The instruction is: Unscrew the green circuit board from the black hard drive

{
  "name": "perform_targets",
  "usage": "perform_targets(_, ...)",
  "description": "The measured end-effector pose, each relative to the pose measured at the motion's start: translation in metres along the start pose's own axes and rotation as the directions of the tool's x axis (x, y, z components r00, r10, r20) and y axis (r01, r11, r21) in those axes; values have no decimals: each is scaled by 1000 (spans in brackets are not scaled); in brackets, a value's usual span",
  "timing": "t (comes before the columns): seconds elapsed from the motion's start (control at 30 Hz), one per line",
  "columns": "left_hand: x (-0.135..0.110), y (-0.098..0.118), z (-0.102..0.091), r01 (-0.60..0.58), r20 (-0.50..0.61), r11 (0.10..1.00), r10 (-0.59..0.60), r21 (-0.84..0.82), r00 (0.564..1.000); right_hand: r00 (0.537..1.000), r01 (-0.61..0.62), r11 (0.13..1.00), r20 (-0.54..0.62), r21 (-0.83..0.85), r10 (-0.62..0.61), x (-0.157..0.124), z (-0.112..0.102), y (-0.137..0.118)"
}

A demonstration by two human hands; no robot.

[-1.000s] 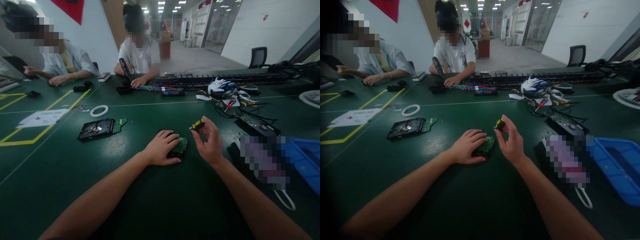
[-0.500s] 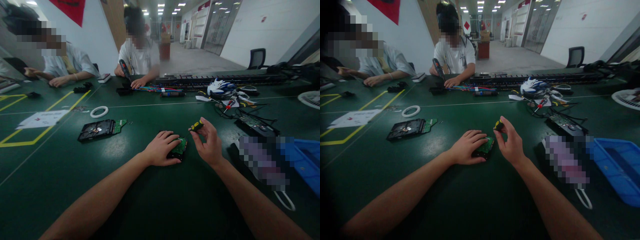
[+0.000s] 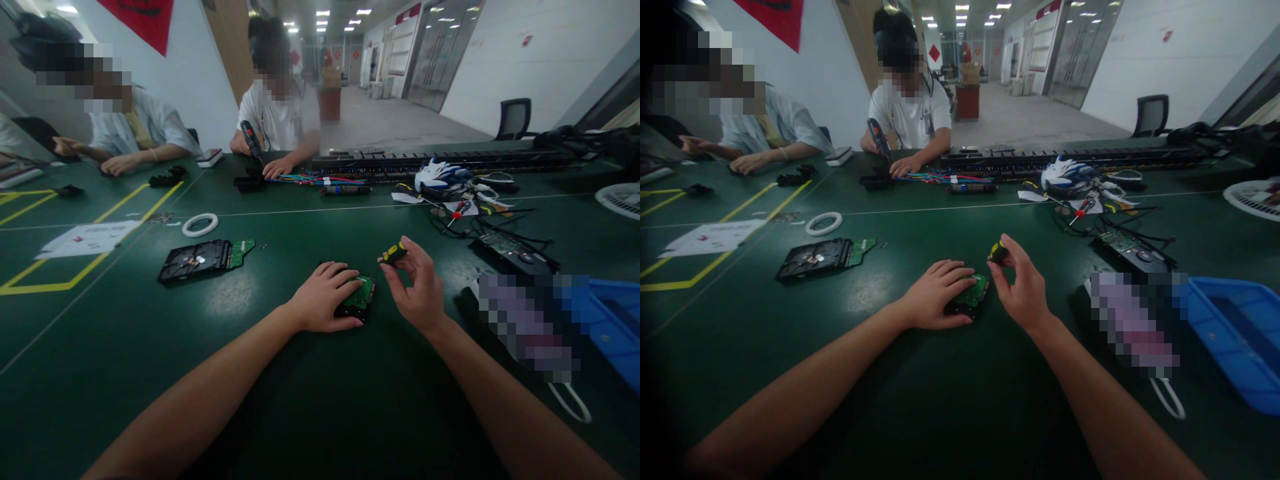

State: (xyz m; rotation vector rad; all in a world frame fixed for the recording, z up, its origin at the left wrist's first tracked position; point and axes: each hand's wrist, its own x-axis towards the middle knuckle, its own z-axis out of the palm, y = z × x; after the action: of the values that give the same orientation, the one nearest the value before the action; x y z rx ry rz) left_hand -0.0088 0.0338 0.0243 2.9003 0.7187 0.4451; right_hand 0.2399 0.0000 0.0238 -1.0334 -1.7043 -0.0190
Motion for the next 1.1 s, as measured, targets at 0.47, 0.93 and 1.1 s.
perform_targets(0.47, 7, -7, 1, -24, -2, 1000, 24, 16, 1000, 1000, -4, 1000, -2, -15, 4, -1, 2, 4)
perform_targets(0.93, 19, -19, 0, -98, 17, 995, 98, 19, 995, 999, 3, 995, -53, -103, -8, 7, 1, 5)
perform_targets(1.1, 15, -9, -1, -53, 22, 998, 52, 30, 998, 998, 17, 993, -61, -117, -24, 8, 1, 5)
